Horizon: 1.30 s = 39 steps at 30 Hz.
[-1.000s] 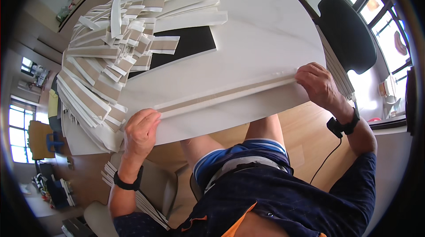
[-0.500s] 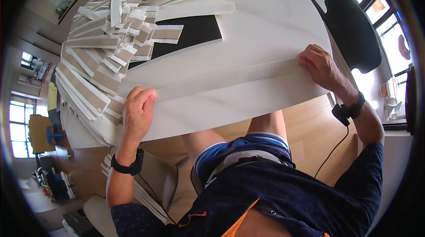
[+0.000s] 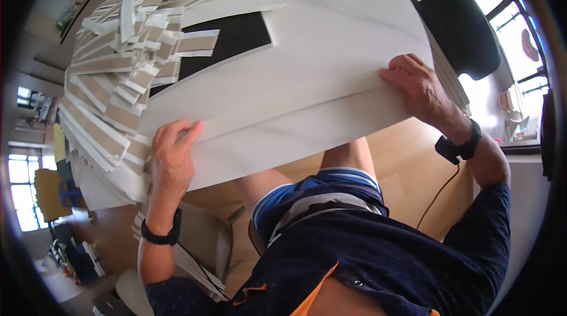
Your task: The person folds and presses several white blind slats along a pre-creased line by hand on a white table.
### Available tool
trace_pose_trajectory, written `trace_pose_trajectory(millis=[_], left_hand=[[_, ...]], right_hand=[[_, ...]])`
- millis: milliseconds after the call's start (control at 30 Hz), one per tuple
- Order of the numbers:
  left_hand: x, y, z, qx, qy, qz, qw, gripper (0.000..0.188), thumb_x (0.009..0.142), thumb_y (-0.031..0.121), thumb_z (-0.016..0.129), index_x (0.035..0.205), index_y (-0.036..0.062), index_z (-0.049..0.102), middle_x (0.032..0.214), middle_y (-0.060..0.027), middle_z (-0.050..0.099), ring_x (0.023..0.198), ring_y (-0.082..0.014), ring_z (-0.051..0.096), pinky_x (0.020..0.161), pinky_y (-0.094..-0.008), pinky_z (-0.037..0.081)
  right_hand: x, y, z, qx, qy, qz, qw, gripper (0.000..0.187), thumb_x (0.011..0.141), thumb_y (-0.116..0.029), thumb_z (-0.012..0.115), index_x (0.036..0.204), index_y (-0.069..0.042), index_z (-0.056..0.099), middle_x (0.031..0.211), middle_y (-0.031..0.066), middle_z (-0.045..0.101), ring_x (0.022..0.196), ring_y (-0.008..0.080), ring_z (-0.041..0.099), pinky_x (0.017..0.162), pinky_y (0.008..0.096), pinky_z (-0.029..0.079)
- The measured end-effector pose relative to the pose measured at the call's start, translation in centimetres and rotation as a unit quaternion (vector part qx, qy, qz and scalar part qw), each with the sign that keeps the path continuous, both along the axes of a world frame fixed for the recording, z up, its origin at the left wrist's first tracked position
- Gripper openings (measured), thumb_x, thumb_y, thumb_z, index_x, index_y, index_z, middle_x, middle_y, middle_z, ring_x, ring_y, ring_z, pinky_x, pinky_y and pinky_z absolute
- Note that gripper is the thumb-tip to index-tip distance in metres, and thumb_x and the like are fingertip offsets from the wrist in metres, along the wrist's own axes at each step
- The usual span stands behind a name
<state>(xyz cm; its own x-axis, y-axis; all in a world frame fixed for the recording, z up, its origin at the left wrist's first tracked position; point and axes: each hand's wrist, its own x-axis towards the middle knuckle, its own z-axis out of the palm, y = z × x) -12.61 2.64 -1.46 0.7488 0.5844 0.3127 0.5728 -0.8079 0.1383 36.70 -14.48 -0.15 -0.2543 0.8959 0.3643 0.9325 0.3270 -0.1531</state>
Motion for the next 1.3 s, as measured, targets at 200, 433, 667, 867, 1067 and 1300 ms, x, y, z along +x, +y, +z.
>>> trace_pose_trajectory(millis=[200, 433, 667, 867, 1067, 1300], left_hand=[[0.0, -3.1, -0.1, -0.071, 0.009, 0.042, 0.997, 0.045, 0.102, 0.017, 0.062, 0.143, 0.0012, 0.066, 0.141, -0.0188, 0.063, 0.129, -0.0412, 0.058, 0.112, -0.051, 0.045], [-2.4, -6.3, -1.5, -0.052, 0.015, 0.068, 0.996, 0.077, 0.105, 0.059, 0.056, 0.153, -0.0011, 0.056, 0.159, -0.0201, 0.054, 0.148, -0.0441, 0.048, 0.122, -0.0526, 0.038], [-2.8, -8.5, -2.3, -0.017, 0.005, 0.083, 0.996, 0.076, 0.1, 0.053, 0.069, 0.154, 0.0015, 0.056, 0.16, -0.0163, 0.054, 0.149, -0.0414, 0.047, 0.124, -0.0528, 0.037], [0.6, -10.1, 0.0, -0.03, 0.051, 0.108, 0.992, 0.094, 0.083, 0.024, 0.087, 0.163, 0.0036, 0.041, 0.168, -0.0193, 0.042, 0.154, -0.0426, 0.039, 0.127, -0.0543, 0.031], [11.3, -10.5, -1.6, -0.039, -0.028, -0.046, 0.998, 0.095, 0.086, 0.033, 0.085, 0.165, 0.0054, 0.039, 0.171, -0.018, 0.038, 0.155, -0.0411, 0.038, 0.128, -0.0562, 0.029], [12.4, -10.7, -3.5, -0.019, 0.001, -0.038, 0.999, 0.08, 0.094, 0.03, 0.077, 0.164, 0.0109, 0.043, 0.169, -0.0113, 0.042, 0.154, -0.0375, 0.041, 0.129, -0.0567, 0.028]], right_hand=[[-1.8, -2.5, -0.1, 0.018, -0.039, -0.073, 0.996, 0.04, 0.087, -0.007, 0.074, 0.126, 0.002, 0.073, 0.141, 0.0224, 0.063, 0.132, 0.0424, 0.06, 0.111, 0.0512, 0.052], [-1.8, -6.4, -3.3, -0.058, -0.008, -0.094, 0.994, 0.075, 0.096, -0.033, 0.077, 0.16, -0.009, 0.048, 0.169, 0.0146, 0.044, 0.16, 0.0366, 0.034, 0.13, 0.0551, 0.027], [-2.7, -8.8, -4.2, -0.028, -0.014, -0.093, 0.995, 0.077, 0.096, -0.032, 0.075, 0.164, -0.011, 0.045, 0.171, 0.0143, 0.042, 0.161, 0.0346, 0.034, 0.131, 0.0526, 0.026], [-3.3, -8.3, -2.9, -0.052, -0.038, -0.096, 0.993, 0.081, 0.094, -0.034, 0.079, 0.162, -0.007, 0.045, 0.17, 0.0161, 0.042, 0.16, 0.0353, 0.034, 0.131, 0.0525, 0.028], [-3.2, -8.1, -3.6, -0.026, -0.038, -0.089, 0.995, 0.082, 0.087, -0.028, 0.086, 0.157, -0.004, 0.051, 0.166, 0.0198, 0.046, 0.157, 0.0403, 0.037, 0.129, 0.0554, 0.03], [-5.8, -7.7, -2.0, -0.042, -0.04, -0.112, 0.992, 0.103, 0.079, -0.033, 0.09, 0.163, -0.001, 0.04, 0.173, 0.0261, 0.031, 0.162, 0.0427, 0.027, 0.131, 0.0563, 0.024]])
